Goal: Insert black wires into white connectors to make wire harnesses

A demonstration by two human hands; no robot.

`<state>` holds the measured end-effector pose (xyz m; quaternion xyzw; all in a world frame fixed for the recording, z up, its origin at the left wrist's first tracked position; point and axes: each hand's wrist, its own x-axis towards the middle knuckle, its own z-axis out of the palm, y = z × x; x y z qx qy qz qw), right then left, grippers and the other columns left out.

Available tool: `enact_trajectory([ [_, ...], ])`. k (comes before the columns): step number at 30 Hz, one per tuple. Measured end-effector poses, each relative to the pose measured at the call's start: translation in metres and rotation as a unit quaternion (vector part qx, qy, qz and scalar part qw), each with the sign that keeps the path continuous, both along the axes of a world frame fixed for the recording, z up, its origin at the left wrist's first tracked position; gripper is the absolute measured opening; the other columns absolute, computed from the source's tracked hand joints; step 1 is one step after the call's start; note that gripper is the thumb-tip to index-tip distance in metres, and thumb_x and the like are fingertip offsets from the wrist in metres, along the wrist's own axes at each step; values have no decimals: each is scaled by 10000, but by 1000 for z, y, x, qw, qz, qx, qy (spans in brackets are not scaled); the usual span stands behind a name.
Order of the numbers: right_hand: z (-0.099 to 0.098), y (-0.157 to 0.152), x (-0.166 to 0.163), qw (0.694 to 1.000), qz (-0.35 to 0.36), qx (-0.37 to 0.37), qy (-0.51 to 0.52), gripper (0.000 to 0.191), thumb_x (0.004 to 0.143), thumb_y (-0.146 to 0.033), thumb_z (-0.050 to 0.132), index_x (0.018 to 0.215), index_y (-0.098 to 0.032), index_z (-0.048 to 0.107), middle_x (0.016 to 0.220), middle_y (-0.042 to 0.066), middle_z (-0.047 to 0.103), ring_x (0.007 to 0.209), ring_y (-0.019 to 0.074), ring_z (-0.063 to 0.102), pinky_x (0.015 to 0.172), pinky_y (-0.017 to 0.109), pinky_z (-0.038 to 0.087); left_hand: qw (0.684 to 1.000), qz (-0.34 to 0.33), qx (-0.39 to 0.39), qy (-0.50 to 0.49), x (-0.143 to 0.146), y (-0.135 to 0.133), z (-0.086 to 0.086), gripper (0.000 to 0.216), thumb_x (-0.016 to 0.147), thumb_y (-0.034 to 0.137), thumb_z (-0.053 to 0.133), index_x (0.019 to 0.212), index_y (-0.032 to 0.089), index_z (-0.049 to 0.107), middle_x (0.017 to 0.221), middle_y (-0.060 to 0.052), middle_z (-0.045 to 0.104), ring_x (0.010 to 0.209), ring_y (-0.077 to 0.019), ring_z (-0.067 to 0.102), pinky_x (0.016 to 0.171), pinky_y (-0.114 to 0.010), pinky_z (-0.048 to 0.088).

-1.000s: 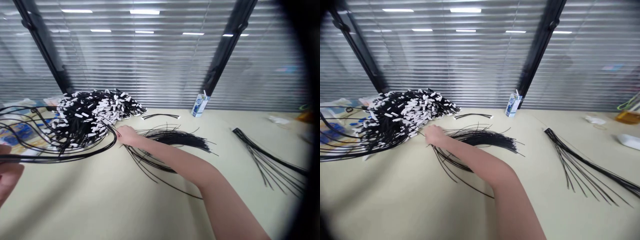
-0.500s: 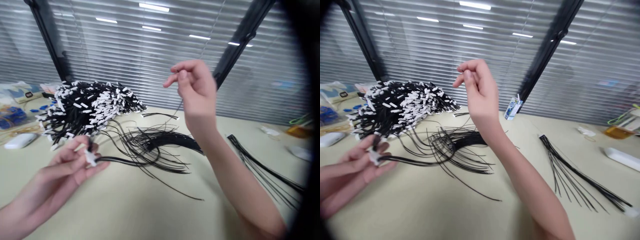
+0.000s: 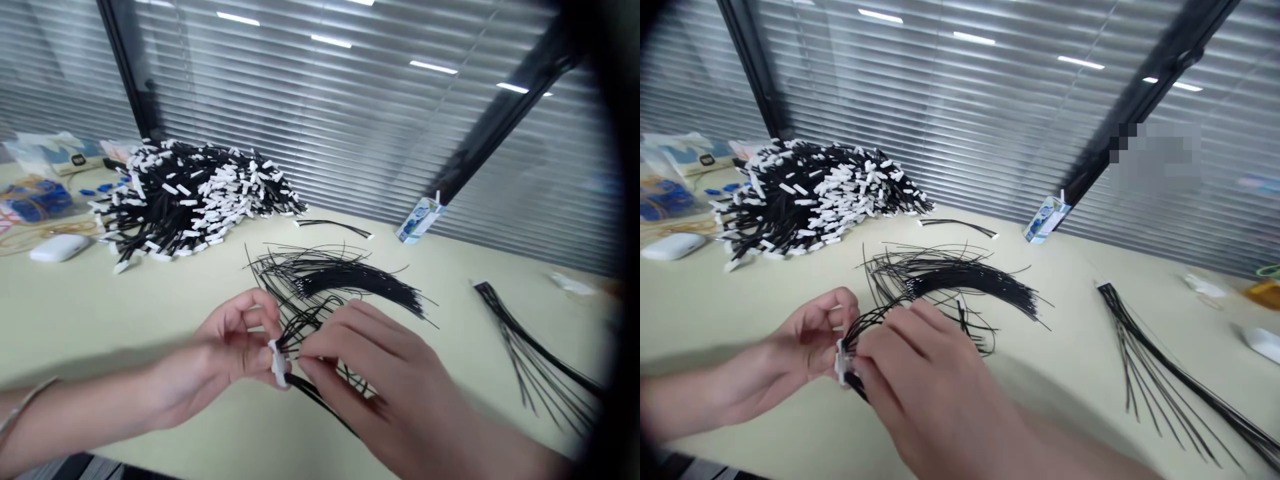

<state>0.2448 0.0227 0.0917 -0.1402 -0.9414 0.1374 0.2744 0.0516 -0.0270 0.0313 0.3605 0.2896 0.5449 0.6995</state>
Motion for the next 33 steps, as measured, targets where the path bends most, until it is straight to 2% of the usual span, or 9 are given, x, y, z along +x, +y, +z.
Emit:
enact_trajectory([
  [5,-9,3,-2,999,30,31,18,159,909,-76,491,849,-167,607,756,-28,625,700,101,535,723,260,423,999,-30,5,-29,-7,0,-7,250,740,25,700,897,175,578,828,35,582,707,-86,624,646,-177,531],
  [11,-18,1,0,998,16,66,17,211,937,-88,442,890,-180,626,760,-19,647,686,109,564,714,279,436,998,-45,-11,-37,-8,-1,-9,251,737,25,699,908,168,583,817,18,610,695,-122,663,724,-284,580],
  [17,-21,0,4,984,24,176,27,358,978,-122,326,773,-159,617,716,5,650,677,143,566,730,328,441,997,-47,-18,-55,-6,0,-10,240,732,-1,685,882,161,591,793,17,609,694,-118,664,687,-237,575],
  [21,-17,0,-1,976,22,215,15,401,959,-89,328,681,-177,603,693,-7,648,585,128,526,666,333,434,997,-47,-28,-58,-5,0,-6,268,723,-34,670,886,166,601,790,16,624,697,-121,666,654,-210,563],
  [28,-16,0,-5,977,6,211,-13,321,886,-14,417,697,-180,615,627,-20,608,525,122,502,583,317,437,996,-63,-22,-65,-6,0,-7,291,733,-84,640,892,157,609,804,14,644,695,-101,670,610,-148,533],
  [33,-14,-2,2,979,10,203,-16,333,881,-11,389,691,-188,596,603,-15,585,526,123,515,574,306,446,997,-56,-13,-55,-6,1,-12,269,743,-63,654,896,152,600,797,20,626,683,-89,666,614,-141,528],
])
